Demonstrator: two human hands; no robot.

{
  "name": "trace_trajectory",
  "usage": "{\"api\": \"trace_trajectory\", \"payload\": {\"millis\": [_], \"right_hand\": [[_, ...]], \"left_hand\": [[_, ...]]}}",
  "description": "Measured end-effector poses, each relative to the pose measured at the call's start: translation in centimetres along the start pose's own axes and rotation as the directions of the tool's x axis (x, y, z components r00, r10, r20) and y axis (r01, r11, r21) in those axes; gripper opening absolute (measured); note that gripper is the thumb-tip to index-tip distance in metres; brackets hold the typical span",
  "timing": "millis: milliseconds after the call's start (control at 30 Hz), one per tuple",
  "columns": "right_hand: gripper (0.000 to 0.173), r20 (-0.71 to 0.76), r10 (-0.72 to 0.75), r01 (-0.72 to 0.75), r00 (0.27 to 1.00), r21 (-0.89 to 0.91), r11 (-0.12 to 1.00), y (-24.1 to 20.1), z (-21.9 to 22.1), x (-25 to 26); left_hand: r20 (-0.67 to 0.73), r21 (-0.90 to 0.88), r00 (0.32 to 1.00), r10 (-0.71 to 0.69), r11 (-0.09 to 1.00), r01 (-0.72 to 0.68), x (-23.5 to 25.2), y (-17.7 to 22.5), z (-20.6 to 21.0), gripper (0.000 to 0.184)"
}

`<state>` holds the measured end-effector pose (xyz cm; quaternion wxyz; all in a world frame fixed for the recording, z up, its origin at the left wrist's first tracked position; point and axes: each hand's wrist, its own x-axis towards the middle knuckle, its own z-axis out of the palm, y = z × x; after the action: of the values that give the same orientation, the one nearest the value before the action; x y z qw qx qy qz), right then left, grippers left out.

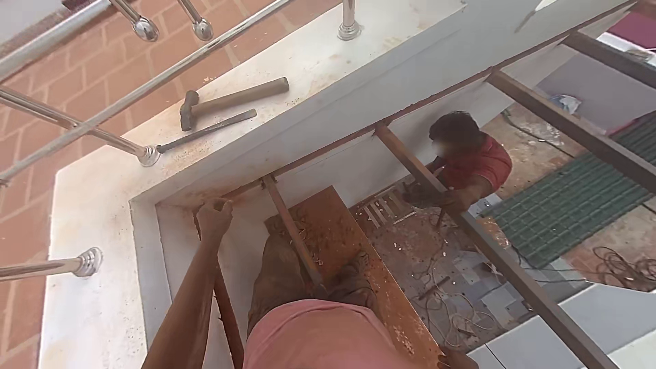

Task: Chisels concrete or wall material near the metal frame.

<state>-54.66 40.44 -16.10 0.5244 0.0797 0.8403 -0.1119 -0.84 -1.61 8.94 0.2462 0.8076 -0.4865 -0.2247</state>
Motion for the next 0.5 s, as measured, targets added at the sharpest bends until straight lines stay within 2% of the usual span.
{"api": "trace_trajectory", "payload": {"millis": [67, 100, 167, 200, 267, 333, 400, 433, 500], "right_hand": [[0.042, -0.012, -0.083, 0.084, 0.996, 0.055, 0.995, -4.2, 0.8, 2.0], [0.041, -0.036, -0.137, 0.139, 0.99, 0.088, 0.986, -7.1, 1.6, 2.2], [0.039, -0.074, -0.252, 0.26, 0.965, 0.153, 0.953, -13.5, 3.5, 0.1], [0.038, -0.079, -0.308, 0.317, 0.948, 0.171, 0.933, -16.3, 4.8, -2.1], [0.036, -0.07, -0.405, 0.411, 0.912, 0.187, 0.892, -21.6, 8.3, -7.3], [0.034, 0.006, -0.472, 0.465, 0.882, 0.155, 0.872, -25.4, 12.6, -12.5], [0.03, 0.142, -0.556, 0.558, 0.819, 0.031, 0.829, -28.0, 17.0, -16.2], [0.029, 0.212, -0.612, 0.634, 0.762, -0.053, 0.771, -29.3, 18.7, -17.7], [0.029, 0.261, -0.76, 0.803, 0.595, -0.175, 0.569, -32.6, 21.5, -21.8]], "left_hand": [[-0.164, 0.03, 0.963, 0.211, 0.977, -0.209, 0.3, 1.0, -2.1, 0.019], [-0.269, 0.06, 0.908, 0.322, 0.946, -0.318, 1.2, 0.9, -3.1, 0.02], [-0.453, 0.129, 0.752, 0.479, 0.869, -0.477, 3.8, 0.4, -4.8, 0.023], [-0.517, 0.154, 0.675, 0.527, 0.833, -0.532, 5.4, 0.1, -5.6, 0.024], [-0.602, 0.168, 0.574, 0.555, 0.791, -0.588, 8.9, -0.3, -6.6, 0.027], [-0.639, 0.134, 0.555, 0.533, 0.787, -0.602, 11.8, -0.7, -6.8, 0.027], [-0.614, 0.073, 0.598, 0.515, 0.792, -0.607, 13.5, -0.7, -6.3, 0.028], [-0.6, 0.041, 0.619, 0.507, 0.792, -0.609, 14.0, -0.8, -5.8, 0.028], [-0.58, -0.035, 0.662, 0.475, 0.797, -0.603, 14.6, -1.2, -4.4, 0.027]]}}
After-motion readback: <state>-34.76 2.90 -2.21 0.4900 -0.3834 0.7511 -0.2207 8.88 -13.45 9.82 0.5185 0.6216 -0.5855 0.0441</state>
